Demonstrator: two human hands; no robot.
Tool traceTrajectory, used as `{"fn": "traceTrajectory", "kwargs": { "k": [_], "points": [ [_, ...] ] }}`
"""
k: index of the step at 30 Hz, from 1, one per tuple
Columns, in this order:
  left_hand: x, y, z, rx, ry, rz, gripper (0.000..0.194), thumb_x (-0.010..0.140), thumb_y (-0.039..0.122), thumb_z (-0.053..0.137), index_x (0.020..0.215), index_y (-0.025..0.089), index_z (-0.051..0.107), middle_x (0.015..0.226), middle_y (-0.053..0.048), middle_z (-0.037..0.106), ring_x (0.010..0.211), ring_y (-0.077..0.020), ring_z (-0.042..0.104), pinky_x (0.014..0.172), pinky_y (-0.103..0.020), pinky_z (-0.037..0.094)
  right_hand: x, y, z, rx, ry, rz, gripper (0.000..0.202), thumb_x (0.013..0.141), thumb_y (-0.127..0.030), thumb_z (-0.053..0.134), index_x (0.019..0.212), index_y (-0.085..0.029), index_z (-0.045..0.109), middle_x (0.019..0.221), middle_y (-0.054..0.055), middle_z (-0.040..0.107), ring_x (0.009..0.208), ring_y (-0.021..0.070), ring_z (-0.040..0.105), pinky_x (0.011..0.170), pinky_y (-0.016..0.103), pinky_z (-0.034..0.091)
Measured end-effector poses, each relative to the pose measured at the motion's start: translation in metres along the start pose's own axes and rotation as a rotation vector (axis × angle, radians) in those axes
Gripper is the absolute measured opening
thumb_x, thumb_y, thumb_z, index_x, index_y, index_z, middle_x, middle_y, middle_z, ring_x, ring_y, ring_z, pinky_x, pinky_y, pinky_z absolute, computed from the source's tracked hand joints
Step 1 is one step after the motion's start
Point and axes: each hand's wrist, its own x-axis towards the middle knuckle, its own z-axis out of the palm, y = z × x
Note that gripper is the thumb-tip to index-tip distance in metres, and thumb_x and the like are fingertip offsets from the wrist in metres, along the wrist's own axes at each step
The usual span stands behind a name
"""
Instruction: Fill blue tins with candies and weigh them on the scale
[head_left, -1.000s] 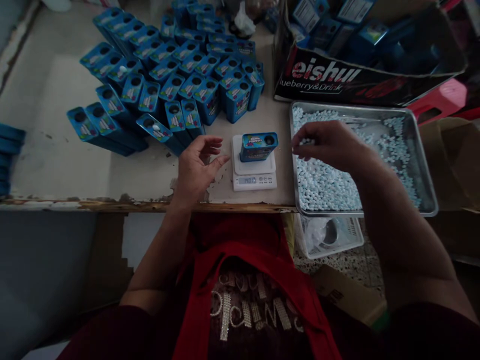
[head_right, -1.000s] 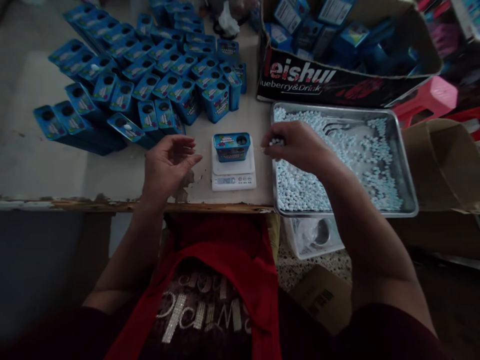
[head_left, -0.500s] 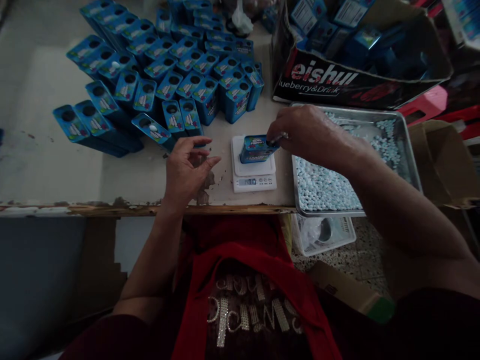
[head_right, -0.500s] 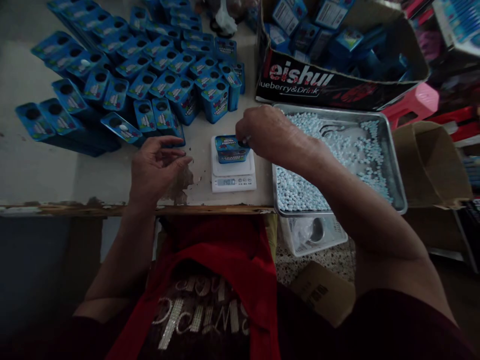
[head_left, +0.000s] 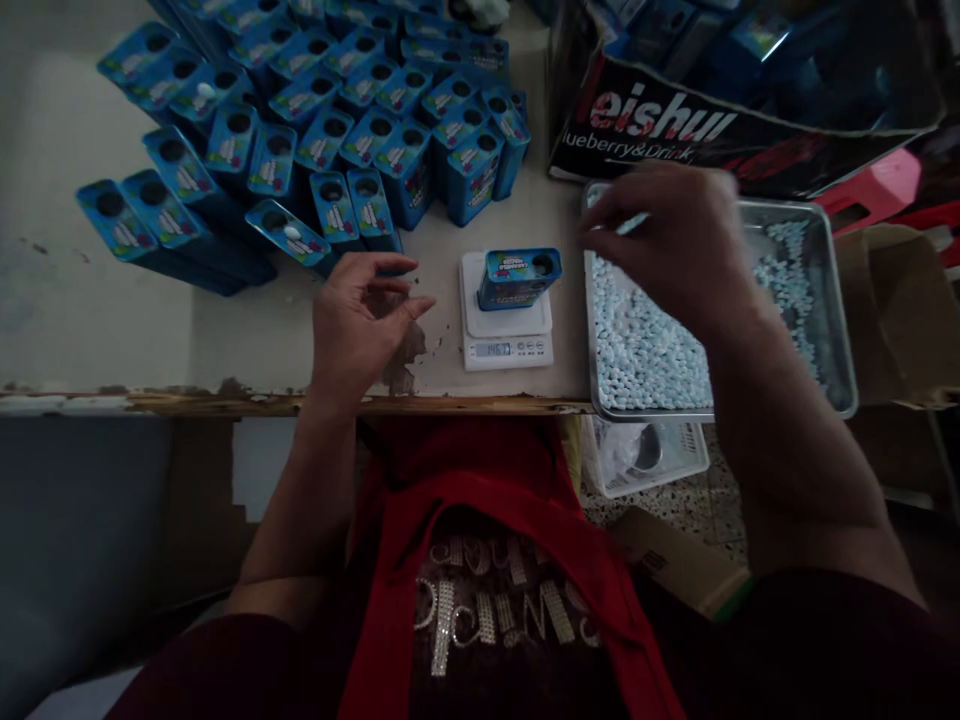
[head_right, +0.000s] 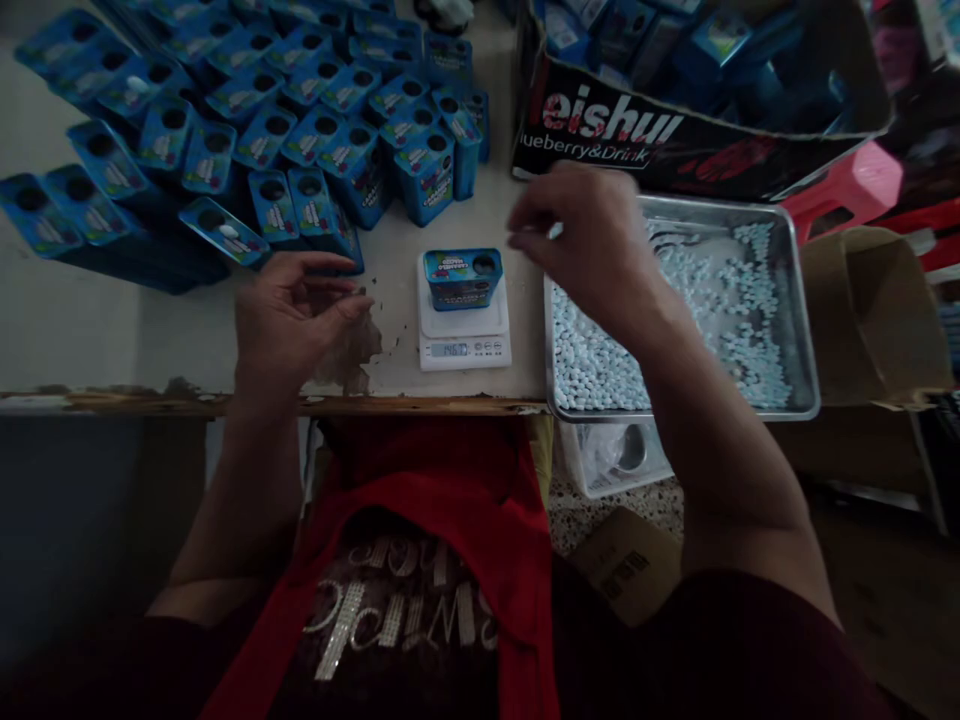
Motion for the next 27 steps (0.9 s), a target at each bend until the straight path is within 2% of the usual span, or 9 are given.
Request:
{"fn": "traceTrajectory", "kwargs": {
  "k": [2,4,6,8,12,14,17,22,27],
  "points": [
    [0.000,-0.001,-0.004,0.010,0.014,-0.012,0.035,0.088,0.029,0.097,0.120,0.029,0.083,0.124,-0.003,0.080,0.101,-0.0213,0.081,0.090,-0.035,0.068,-0.021,0.037,0.008,-0.099,-0.033,0.140,0.019,0.106,-0.032,0.069,0.111,-0.028,0.086,0.116,0.011,0.086,0.107,0.0355,0.079,0.105,0.055,0.063],
    [0.002,-0.001,-0.008,0.026,0.033,-0.031,0.034,0.086,0.022,0.096,0.118,0.027,0.084,0.120,-0.003,0.083,0.100,-0.0204,0.081,0.090,-0.035,0.068,-0.047,0.079,0.029,-0.163,-0.237,0.265,0.030,0.097,-0.035,0.078,0.121,-0.019,0.086,0.124,0.021,0.085,0.116,0.0439,0.079,0.106,0.061,0.062],
    [0.004,0.000,-0.010,0.045,0.052,-0.048,0.032,0.085,0.020,0.094,0.115,0.024,0.084,0.118,-0.003,0.084,0.098,-0.0201,0.081,0.091,-0.036,0.068,-0.073,0.114,0.057,-0.144,-0.328,0.202,0.067,0.095,-0.049,0.083,0.152,-0.016,0.074,0.154,0.027,0.075,0.144,0.0533,0.067,0.117,0.068,0.057],
    [0.007,0.003,-0.008,0.055,0.058,-0.061,0.030,0.085,0.020,0.094,0.114,0.024,0.084,0.118,-0.003,0.085,0.098,-0.0200,0.081,0.091,-0.037,0.069,-0.097,0.133,0.082,-0.140,-0.299,0.120,0.079,0.098,-0.055,0.078,0.168,-0.021,0.062,0.172,0.026,0.061,0.161,0.0556,0.051,0.124,0.073,0.049],
    [0.012,0.011,0.003,0.050,0.039,-0.047,0.029,0.089,0.025,0.095,0.116,0.024,0.083,0.120,-0.004,0.085,0.100,-0.0204,0.081,0.091,-0.036,0.069,-0.117,0.131,0.102,-0.121,-0.252,0.056,0.050,0.104,-0.045,0.063,0.148,-0.024,0.073,0.151,0.024,0.071,0.142,0.0483,0.065,0.111,0.062,0.057],
    [0.012,0.015,0.009,0.056,0.020,-0.022,0.029,0.091,0.027,0.095,0.117,0.025,0.082,0.121,-0.005,0.083,0.101,-0.0216,0.082,0.092,-0.038,0.070,-0.112,0.128,0.101,-0.034,-0.317,0.068,0.034,0.095,-0.038,0.068,0.124,-0.023,0.079,0.125,0.019,0.079,0.111,0.0393,0.077,0.090,0.049,0.061],
    [0.008,0.020,0.011,0.099,0.004,0.015,0.029,0.091,0.026,0.093,0.118,0.025,0.083,0.121,-0.006,0.082,0.101,-0.0222,0.081,0.092,-0.039,0.071,-0.098,0.132,0.096,0.180,-0.393,0.181,0.019,0.079,-0.034,0.079,0.096,-0.025,0.076,0.082,0.005,0.075,0.072,0.0252,0.070,0.067,0.035,0.050],
    [-0.001,0.024,-0.008,0.191,0.014,0.003,0.022,0.093,0.028,0.092,0.114,0.025,0.083,0.121,-0.005,0.081,0.102,-0.0228,0.081,0.095,-0.039,0.071,-0.082,0.147,0.084,0.719,-0.350,0.472,0.047,0.068,-0.059,0.098,0.085,-0.023,0.073,0.057,-0.001,0.063,0.050,0.0151,0.053,0.051,0.030,0.039],
    [0.001,0.019,-0.013,0.215,0.000,-0.014,0.021,0.094,0.032,0.091,0.113,0.026,0.082,0.120,-0.006,0.081,0.102,-0.0241,0.081,0.097,-0.042,0.070,-0.055,0.124,0.057,0.903,-0.244,0.407,0.045,0.062,-0.050,0.106,0.078,-0.025,0.072,0.056,-0.003,0.065,0.046,0.0124,0.053,0.047,0.030,0.041]
  ]
}}
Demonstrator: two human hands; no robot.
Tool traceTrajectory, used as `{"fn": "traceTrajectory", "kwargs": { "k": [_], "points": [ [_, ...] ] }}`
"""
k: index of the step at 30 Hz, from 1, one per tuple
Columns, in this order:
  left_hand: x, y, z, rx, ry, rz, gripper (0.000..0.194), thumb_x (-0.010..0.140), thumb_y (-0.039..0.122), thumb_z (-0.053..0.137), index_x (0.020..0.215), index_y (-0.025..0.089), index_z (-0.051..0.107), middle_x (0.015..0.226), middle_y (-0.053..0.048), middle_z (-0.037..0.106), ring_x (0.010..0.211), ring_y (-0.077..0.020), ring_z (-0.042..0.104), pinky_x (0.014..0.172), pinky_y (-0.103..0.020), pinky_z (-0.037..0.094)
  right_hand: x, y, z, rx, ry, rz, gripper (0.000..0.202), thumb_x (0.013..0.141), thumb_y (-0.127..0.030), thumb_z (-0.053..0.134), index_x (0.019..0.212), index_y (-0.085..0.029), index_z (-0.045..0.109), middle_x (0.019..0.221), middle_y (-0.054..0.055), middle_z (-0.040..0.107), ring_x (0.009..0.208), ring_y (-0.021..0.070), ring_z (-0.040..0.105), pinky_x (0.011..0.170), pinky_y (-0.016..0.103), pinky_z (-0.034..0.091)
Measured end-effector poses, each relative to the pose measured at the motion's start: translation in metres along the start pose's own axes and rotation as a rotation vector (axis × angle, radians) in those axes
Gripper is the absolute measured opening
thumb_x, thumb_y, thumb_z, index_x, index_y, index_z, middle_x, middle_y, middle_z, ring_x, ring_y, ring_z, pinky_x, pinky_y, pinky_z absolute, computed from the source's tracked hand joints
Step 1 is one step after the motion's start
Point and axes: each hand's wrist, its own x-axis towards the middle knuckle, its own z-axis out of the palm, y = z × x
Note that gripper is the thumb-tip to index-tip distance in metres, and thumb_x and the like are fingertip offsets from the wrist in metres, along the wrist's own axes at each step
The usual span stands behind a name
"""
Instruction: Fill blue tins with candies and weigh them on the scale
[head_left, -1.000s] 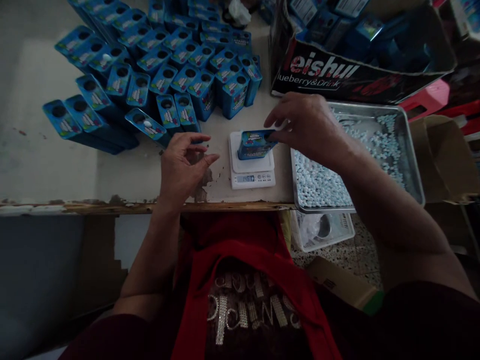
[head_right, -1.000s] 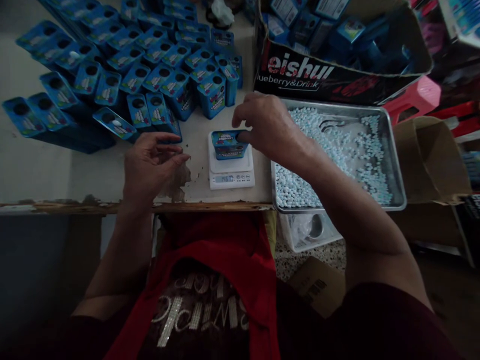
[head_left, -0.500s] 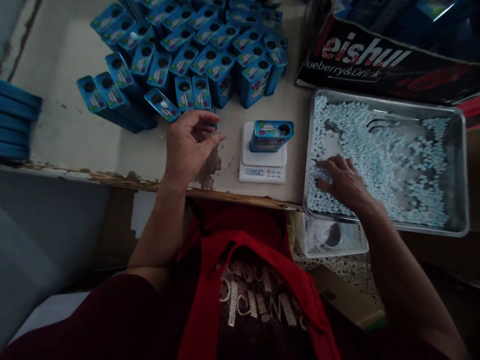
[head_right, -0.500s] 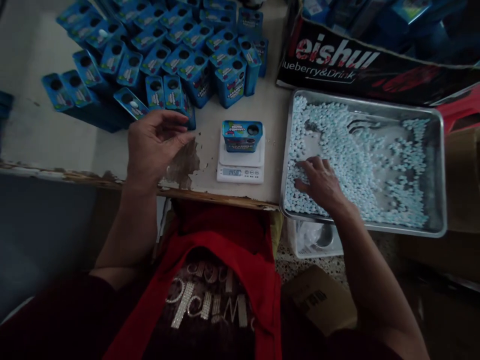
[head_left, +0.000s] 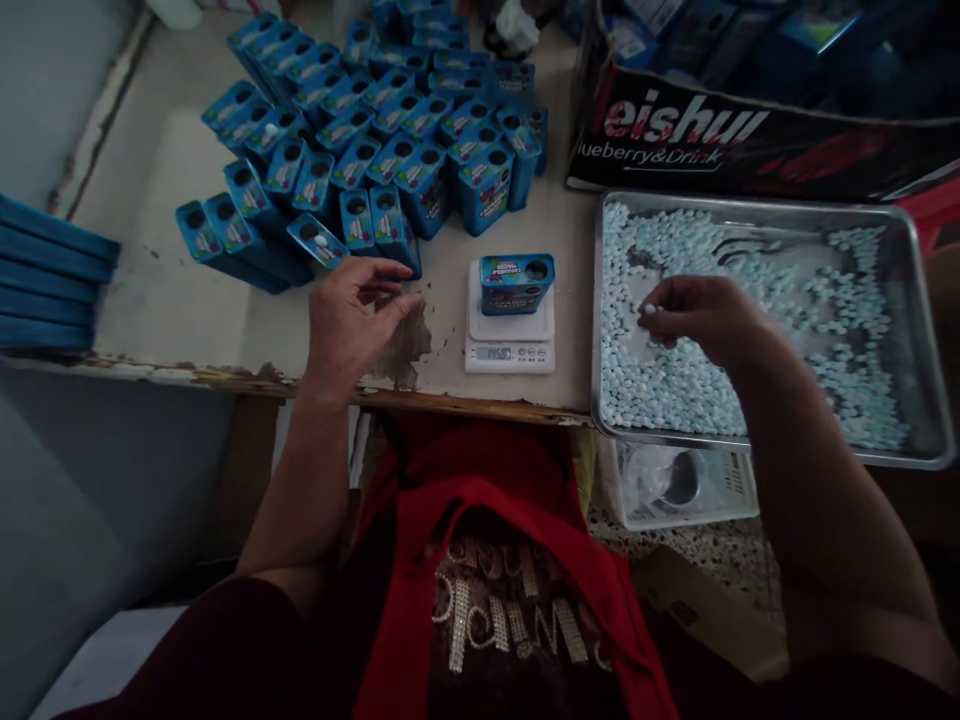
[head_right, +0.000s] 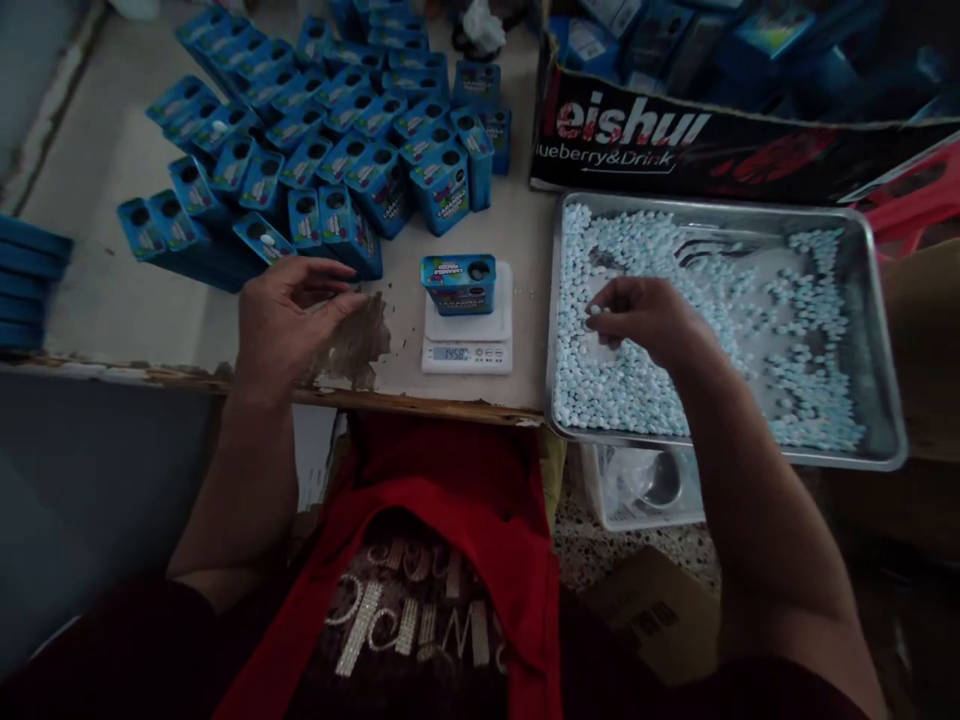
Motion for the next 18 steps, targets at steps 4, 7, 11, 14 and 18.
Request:
{"fn": "traceTrajectory", "kwargs": {
  "k": [4,7,11,14,18],
  "points": [
    [0.005,-0.003,0.014,-0.047,-0.018,0.027,0.025,0.094,0.037,0.090,0.114,0.025,0.084,0.118,-0.007,0.082,0.100,-0.0247,0.081,0.092,-0.041,0.070,0.008,-0.066,0.026,-0.034,-0.016,-0.165,0.030,0.071,-0.036,0.099,0.079,-0.027,0.072,0.058,-0.003,0.066,0.051,0.0147,0.057,0.050,0.032,0.044],
    [0.006,-0.007,0.018,-0.057,-0.028,0.035,0.024,0.092,0.037,0.091,0.112,0.026,0.084,0.117,-0.007,0.082,0.098,-0.0246,0.081,0.090,-0.040,0.069,0.015,-0.107,0.054,-0.122,0.002,-0.288,0.022,0.075,-0.029,0.093,0.080,-0.027,0.071,0.060,-0.003,0.065,0.054,0.0154,0.058,0.051,0.032,0.045],
    [0.005,-0.015,0.012,-0.059,-0.015,0.016,0.023,0.092,0.036,0.091,0.112,0.028,0.084,0.117,-0.005,0.081,0.099,-0.0247,0.080,0.092,-0.041,0.068,0.025,-0.128,0.079,-0.289,0.010,-0.373,0.012,0.076,-0.026,0.085,0.083,-0.027,0.074,0.064,-0.003,0.064,0.060,0.0171,0.060,0.056,0.032,0.050],
    [0.005,-0.021,0.006,-0.069,-0.006,0.001,0.022,0.093,0.038,0.089,0.112,0.027,0.084,0.115,-0.005,0.081,0.099,-0.0242,0.079,0.092,-0.041,0.067,0.031,-0.126,0.085,-0.425,0.024,-0.403,0.009,0.082,-0.030,0.085,0.087,-0.026,0.078,0.070,0.000,0.067,0.071,0.0202,0.066,0.065,0.035,0.055],
    [0.005,-0.025,0.005,-0.084,-0.008,-0.002,0.023,0.093,0.039,0.089,0.113,0.027,0.085,0.116,-0.005,0.081,0.099,-0.0244,0.079,0.092,-0.041,0.067,0.033,-0.119,0.082,-0.510,0.000,-0.437,0.006,0.087,-0.027,0.085,0.091,-0.025,0.082,0.080,0.001,0.072,0.077,0.0201,0.067,0.072,0.036,0.055]
  ]
}}
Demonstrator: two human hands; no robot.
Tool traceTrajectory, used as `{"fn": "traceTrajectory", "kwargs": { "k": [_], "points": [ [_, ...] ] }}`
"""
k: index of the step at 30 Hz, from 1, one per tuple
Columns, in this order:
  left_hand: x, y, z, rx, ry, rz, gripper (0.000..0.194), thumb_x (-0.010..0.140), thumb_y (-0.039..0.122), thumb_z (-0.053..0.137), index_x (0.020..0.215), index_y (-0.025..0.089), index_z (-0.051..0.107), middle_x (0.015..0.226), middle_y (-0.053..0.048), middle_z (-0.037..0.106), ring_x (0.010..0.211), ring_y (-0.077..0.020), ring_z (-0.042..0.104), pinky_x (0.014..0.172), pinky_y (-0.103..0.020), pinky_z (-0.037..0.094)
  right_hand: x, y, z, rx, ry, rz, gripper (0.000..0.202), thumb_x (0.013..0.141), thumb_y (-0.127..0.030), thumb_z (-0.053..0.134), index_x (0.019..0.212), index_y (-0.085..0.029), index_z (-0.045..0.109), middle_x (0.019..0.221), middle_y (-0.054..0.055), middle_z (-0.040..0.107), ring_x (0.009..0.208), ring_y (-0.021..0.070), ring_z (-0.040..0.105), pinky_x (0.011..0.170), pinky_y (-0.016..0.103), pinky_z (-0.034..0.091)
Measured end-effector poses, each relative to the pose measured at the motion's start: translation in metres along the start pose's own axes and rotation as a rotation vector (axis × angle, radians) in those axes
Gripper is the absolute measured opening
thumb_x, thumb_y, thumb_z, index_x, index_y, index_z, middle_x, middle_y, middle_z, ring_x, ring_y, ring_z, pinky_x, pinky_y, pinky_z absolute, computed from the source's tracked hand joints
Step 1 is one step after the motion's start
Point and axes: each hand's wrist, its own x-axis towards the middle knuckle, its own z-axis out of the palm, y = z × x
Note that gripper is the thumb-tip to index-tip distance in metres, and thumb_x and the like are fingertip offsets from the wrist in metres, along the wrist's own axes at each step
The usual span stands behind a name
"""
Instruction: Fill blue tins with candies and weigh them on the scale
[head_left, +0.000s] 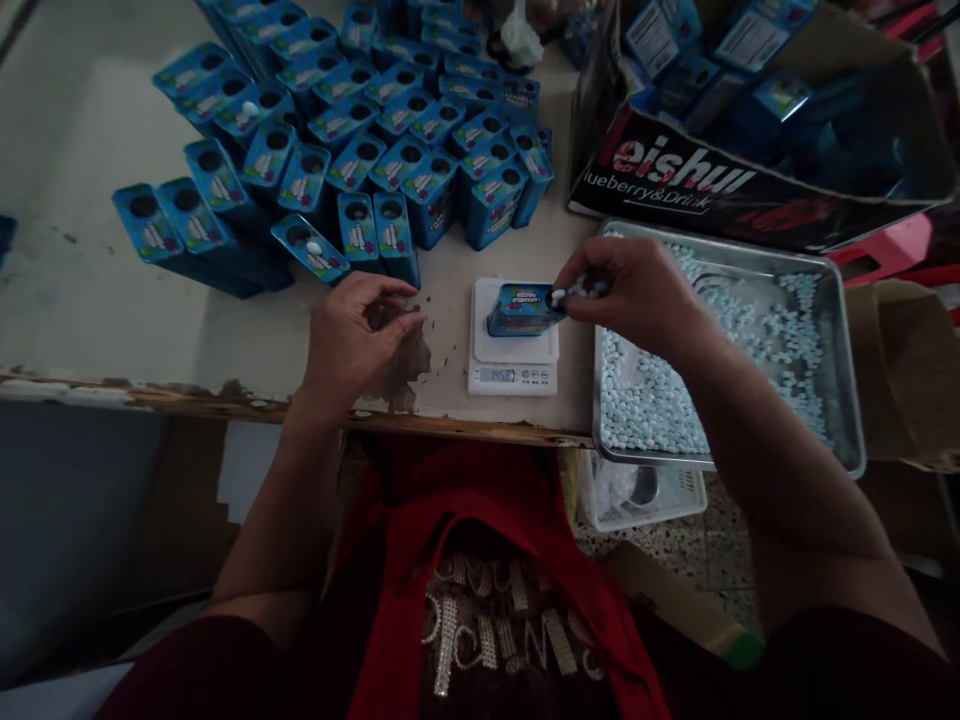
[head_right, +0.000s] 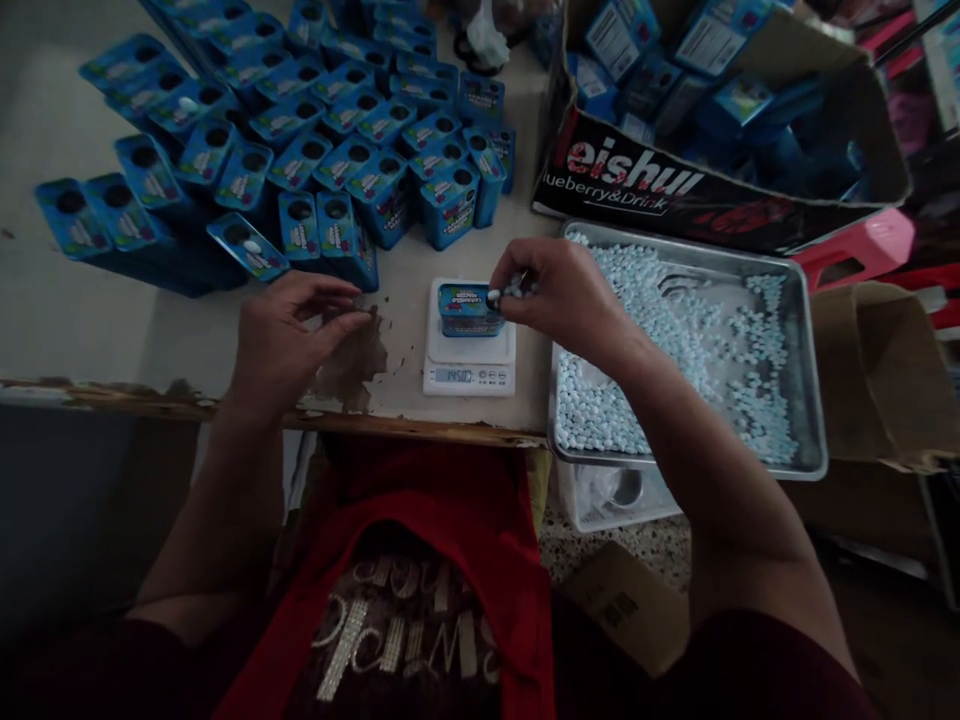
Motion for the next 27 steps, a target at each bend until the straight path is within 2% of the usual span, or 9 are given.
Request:
{"fn": "traceTrajectory", "kwargs": {
  "k": [5,8,10,14,17,20,22,24,27],
  "points": [
    [0.003,-0.002,0.001,0.008,0.012,-0.011,0.027,0.091,0.042,0.089,0.113,0.026,0.086,0.117,-0.005,0.082,0.099,-0.0256,0.080,0.091,-0.043,0.069,-0.001,0.000,-0.008,-0.028,-0.051,-0.044,0.015,0.088,-0.025,0.088,0.104,-0.027,0.089,0.093,0.002,0.078,0.084,0.0209,0.072,0.078,0.036,0.058],
    [0.004,-0.004,0.002,-0.008,0.015,-0.015,0.028,0.089,0.043,0.090,0.112,0.028,0.086,0.118,-0.003,0.082,0.099,-0.0258,0.080,0.092,-0.045,0.070,0.000,-0.009,-0.013,-0.039,-0.079,-0.068,0.027,0.083,-0.015,0.087,0.106,-0.027,0.091,0.096,0.001,0.082,0.084,0.0204,0.074,0.079,0.037,0.058],
    [0.005,-0.005,0.002,-0.015,0.001,-0.028,0.029,0.089,0.045,0.091,0.113,0.029,0.085,0.120,-0.001,0.081,0.100,-0.0251,0.079,0.093,-0.045,0.070,0.001,-0.016,-0.016,-0.047,-0.087,-0.058,0.029,0.081,-0.009,0.087,0.103,-0.027,0.092,0.094,0.000,0.083,0.083,0.0207,0.074,0.080,0.038,0.059],
    [0.005,-0.002,-0.001,-0.003,-0.020,-0.038,0.033,0.092,0.050,0.091,0.114,0.027,0.084,0.119,-0.001,0.080,0.102,-0.0252,0.078,0.094,-0.046,0.069,0.001,-0.023,-0.020,0.007,-0.052,0.041,0.020,0.084,-0.009,0.089,0.089,-0.028,0.088,0.086,0.001,0.082,0.080,0.0234,0.072,0.082,0.044,0.062],
    [0.003,0.001,-0.006,0.005,-0.016,-0.026,0.030,0.094,0.048,0.091,0.114,0.027,0.084,0.118,-0.001,0.080,0.102,-0.0240,0.078,0.097,-0.048,0.069,-0.003,-0.009,-0.027,0.239,0.044,0.144,0.016,0.083,-0.011,0.093,0.089,-0.025,0.086,0.083,0.002,0.080,0.079,0.0209,0.070,0.084,0.042,0.061],
    [0.002,0.003,-0.009,0.006,-0.001,-0.010,0.029,0.095,0.046,0.090,0.115,0.026,0.084,0.117,-0.001,0.080,0.101,-0.0227,0.078,0.099,-0.050,0.069,-0.015,0.022,-0.036,0.481,0.174,0.303,0.017,0.080,-0.009,0.093,0.089,-0.021,0.085,0.086,0.002,0.079,0.081,0.0157,0.069,0.089,0.037,0.059],
    [0.001,0.003,-0.008,0.011,-0.002,-0.003,0.029,0.094,0.045,0.091,0.114,0.026,0.084,0.116,-0.001,0.080,0.100,-0.0226,0.078,0.097,-0.050,0.069,-0.026,0.044,-0.040,0.577,0.142,0.440,0.019,0.078,-0.006,0.090,0.087,-0.020,0.084,0.086,0.003,0.079,0.083,0.0148,0.070,0.091,0.036,0.059],
    [-0.001,0.004,-0.006,0.016,-0.013,0.001,0.029,0.091,0.043,0.093,0.113,0.026,0.085,0.115,-0.001,0.081,0.099,-0.0232,0.078,0.093,-0.050,0.068,-0.038,0.059,-0.040,0.643,0.052,0.541,0.019,0.075,-0.007,0.091,0.086,-0.020,0.084,0.087,0.005,0.080,0.087,0.0168,0.075,0.095,0.037,0.062],
    [-0.003,0.008,0.000,0.001,-0.041,-0.008,0.025,0.092,0.041,0.093,0.112,0.029,0.084,0.117,-0.002,0.081,0.101,-0.0247,0.078,0.090,-0.047,0.067,-0.051,0.065,-0.034,0.692,0.031,0.530,0.020,0.071,-0.016,0.098,0.083,-0.021,0.084,0.092,0.007,0.084,0.095,0.0214,0.082,0.101,0.039,0.066]
  ]
}}
